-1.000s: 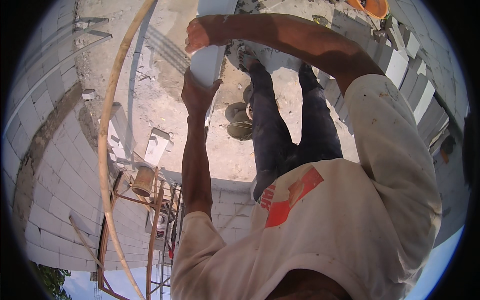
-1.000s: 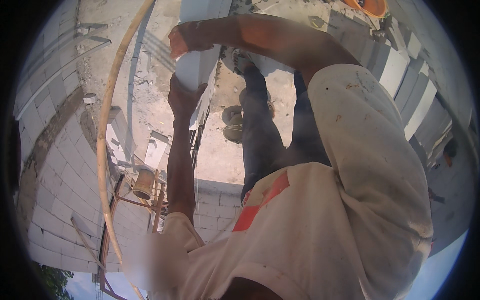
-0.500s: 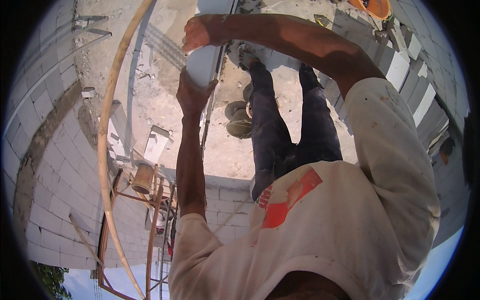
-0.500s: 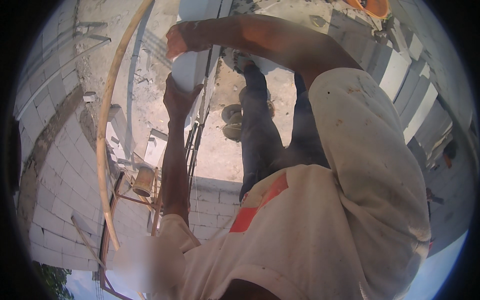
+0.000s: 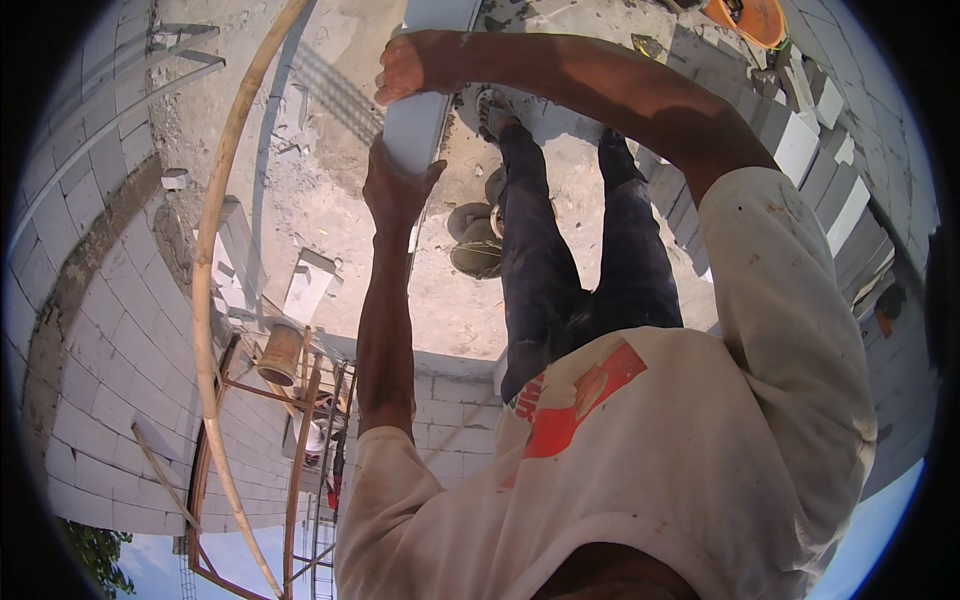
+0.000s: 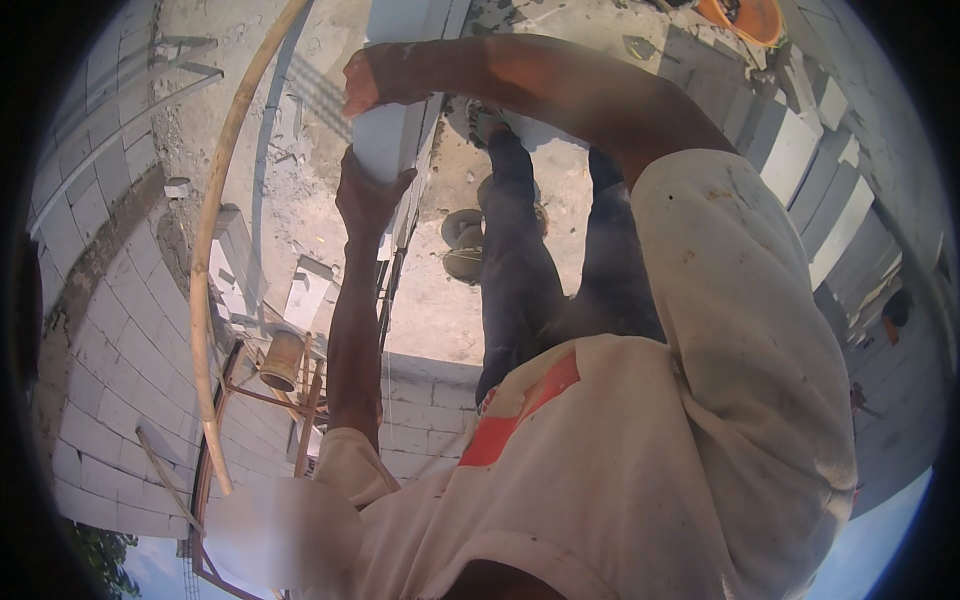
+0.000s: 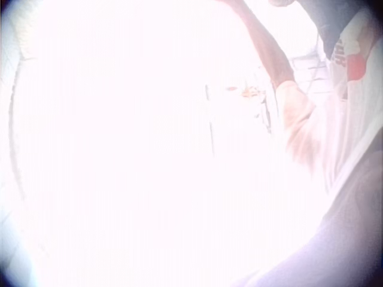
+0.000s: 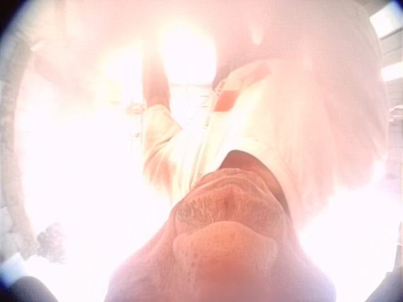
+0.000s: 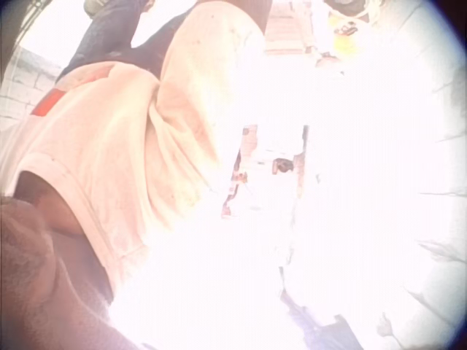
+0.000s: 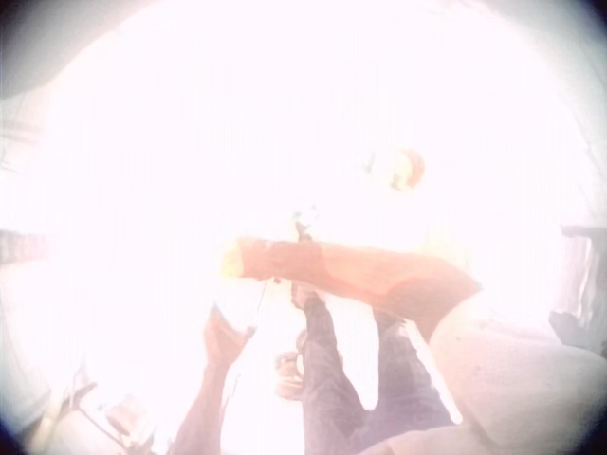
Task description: The person scoops mortar from a bucket and spreads it onto a low wall. They place a white rectangular block onto the mortar, tap it into position with a hammer, and use a nail and hammer to secure the block. The person repeats this process for multiple blocks along the wall.
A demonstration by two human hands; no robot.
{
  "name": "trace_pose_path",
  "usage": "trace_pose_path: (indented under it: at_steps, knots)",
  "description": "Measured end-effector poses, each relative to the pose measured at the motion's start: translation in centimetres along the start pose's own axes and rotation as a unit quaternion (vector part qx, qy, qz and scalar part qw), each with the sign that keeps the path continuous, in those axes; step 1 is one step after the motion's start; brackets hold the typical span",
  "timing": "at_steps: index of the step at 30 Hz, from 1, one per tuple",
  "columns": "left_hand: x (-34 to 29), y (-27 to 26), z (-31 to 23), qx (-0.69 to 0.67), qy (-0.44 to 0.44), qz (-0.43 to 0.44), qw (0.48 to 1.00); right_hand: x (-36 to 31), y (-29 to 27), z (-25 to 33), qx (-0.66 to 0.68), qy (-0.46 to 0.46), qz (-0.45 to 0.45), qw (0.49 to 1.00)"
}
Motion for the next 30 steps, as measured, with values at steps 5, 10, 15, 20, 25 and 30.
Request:
trace_pose_path:
  at_steps: [5, 10, 15, 20, 25, 30]
  knots:
    - [-0.1, 0.3, 0.2, 0.014, -0.006, -0.004, 1.000, -0.1, 0.5, 0.0, -0.002, -0.013, -0.031, 0.999]
    - [-0.4, 0.4, 0.7, 0.006, 0.007, -0.002, 1.000, 0.1, -0.2, 0.6, -0.029, -0.001, 0.029, 0.999]
    - [-0.1, 0.3, 0.3, -0.008, -0.013, 0.023, 1.000, 0.3, -0.2, 0.8, -0.046, 0.035, 0.072, 0.996]
    - [0.0, -0.6, -1.0, -0.039, -0.018, 0.050, 0.998, -2.5, -2.2, 5.1, -0.129, 0.089, -0.130, 0.979]
    - [1.6, -0.6, -1.8, -0.125, -0.036, 0.042, 0.991, -15.6, -3.8, 12.2, 0.125, 0.431, -0.106, 0.888]
    - [5.3, -0.1, -4.4, -0.162, -0.046, 0.040, 0.985, -38.6, 7.7, 19.9, 0.364, 0.700, -0.071, 0.610]
Point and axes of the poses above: each hand's wrist, its own x-axis towards the middle knuckle, its own y-axis out of the palm, z = x × y, the point moved 3 cm from there along x, towards the middle knuckle, and after that the axes turned 9 degrees about -z, right-handed, at the moved point
